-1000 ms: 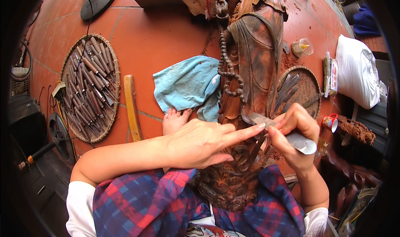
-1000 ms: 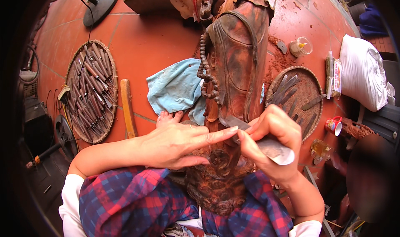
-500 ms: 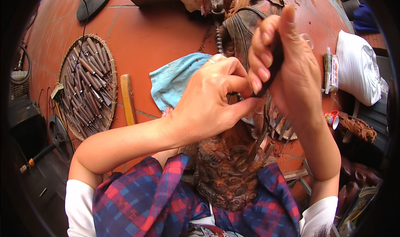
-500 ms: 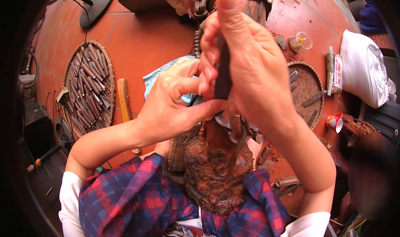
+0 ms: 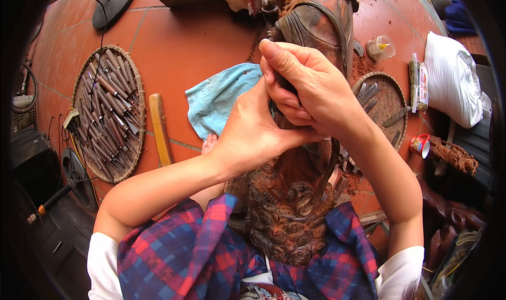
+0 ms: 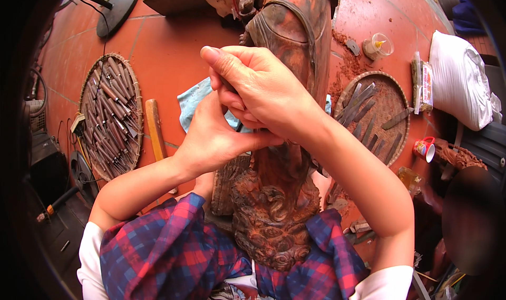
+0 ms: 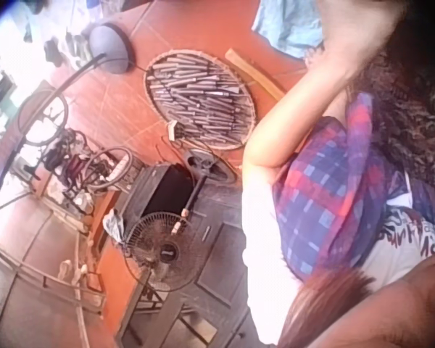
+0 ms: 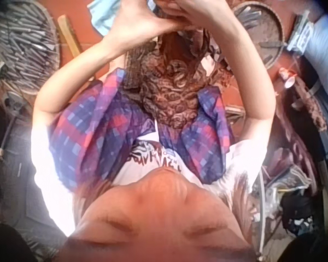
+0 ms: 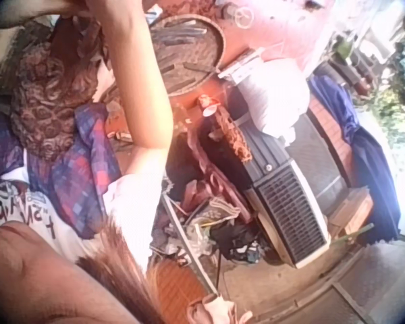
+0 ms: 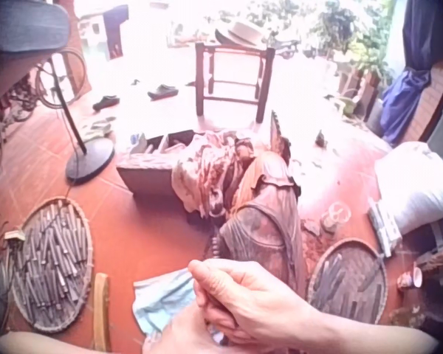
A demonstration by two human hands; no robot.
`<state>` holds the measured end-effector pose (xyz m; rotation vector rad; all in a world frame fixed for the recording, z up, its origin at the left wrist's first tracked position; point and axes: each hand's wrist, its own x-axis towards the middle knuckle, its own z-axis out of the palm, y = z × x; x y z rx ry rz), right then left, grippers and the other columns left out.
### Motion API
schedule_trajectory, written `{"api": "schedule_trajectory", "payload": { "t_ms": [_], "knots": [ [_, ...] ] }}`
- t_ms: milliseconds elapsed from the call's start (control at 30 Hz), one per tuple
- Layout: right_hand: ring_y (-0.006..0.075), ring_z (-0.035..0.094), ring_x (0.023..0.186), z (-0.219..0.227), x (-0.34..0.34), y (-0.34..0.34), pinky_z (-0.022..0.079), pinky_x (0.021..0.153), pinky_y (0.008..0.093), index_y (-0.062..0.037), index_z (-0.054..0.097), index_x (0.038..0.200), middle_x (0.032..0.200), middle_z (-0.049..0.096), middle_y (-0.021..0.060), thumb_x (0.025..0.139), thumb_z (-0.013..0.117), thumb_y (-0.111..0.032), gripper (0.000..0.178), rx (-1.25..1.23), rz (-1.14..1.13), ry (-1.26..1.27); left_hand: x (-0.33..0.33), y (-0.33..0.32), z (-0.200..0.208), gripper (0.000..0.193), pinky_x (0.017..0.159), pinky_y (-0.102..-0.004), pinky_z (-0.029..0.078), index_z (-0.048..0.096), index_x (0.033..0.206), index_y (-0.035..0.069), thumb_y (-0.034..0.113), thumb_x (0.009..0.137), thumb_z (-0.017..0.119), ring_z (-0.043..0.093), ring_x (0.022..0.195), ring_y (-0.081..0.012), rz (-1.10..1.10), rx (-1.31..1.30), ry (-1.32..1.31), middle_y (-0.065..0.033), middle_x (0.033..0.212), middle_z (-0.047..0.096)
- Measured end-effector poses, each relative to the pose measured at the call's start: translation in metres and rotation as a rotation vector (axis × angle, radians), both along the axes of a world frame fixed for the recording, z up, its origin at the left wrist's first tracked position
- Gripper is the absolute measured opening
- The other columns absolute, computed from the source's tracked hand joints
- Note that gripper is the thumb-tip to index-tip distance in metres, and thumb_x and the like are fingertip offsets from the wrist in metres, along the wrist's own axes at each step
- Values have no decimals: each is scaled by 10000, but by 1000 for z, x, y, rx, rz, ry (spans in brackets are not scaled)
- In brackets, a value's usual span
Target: The person is sitting on the floor carving a large, dark wooden sculpture using various small chisels and knives. They meticulously shape the details of the figure's clothing and body, occasionally switching tools from a tray nearby.
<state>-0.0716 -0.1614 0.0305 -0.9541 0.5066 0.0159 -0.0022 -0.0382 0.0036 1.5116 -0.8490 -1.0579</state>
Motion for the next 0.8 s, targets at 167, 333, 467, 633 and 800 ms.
{"api": "schedule_trajectory", "payload": {
  "t_ms": [167, 333, 467, 633, 800],
  "knots": [
    [31, 279, 375, -4, 6, 6, 229, 339, 196, -76, 513, 828, 525, 383, -36, 1061, 462, -373, 381, -52, -77, -115, 10, 1, -1, 480, 851, -306, 500, 542, 1006, 10, 163, 687, 866, 630, 900, -174, -3, 0, 42, -80, 916, 637],
    [20, 265, 381, -3, 5, 6, 199, 332, 198, -79, 519, 833, 526, 381, -45, 1051, 488, -377, 370, -17, -85, 31, 12, 1, -3, 633, 919, -354, 486, 523, 1163, -4, 184, 671, 874, 623, 1011, -245, -42, 0, -81, -119, 1030, 626],
    [17, 265, 383, 2, 4, 11, 201, 336, 195, -78, 513, 828, 526, 379, -50, 1050, 487, -378, 375, -122, -119, -100, 12, 1, -11, 728, 970, -373, 469, 493, 1234, -9, 162, 640, 878, 588, 1102, -270, 15, -121, -59, -142, 1135, 590],
    [14, 325, 424, -1, 6, 10, 234, 364, 216, -73, 543, 773, 535, 415, -64, 1032, 551, -336, 369, -122, -121, 51, 14, -2, 0, 721, 995, -388, 457, 480, 1258, -7, 132, 659, 856, 572, 1140, -284, -46, -40, -76, -154, 1157, 577],
    [14, 333, 439, 8, 1, 8, 247, 376, 216, -64, 537, 756, 538, 413, -55, 1027, 562, -338, 387, -118, -93, -59, 15, 0, -3, 721, 996, -386, 453, 477, 1258, -2, 152, 662, 852, 572, 1140, -289, -53, -39, 34, -157, 1162, 574]
  ]
}}
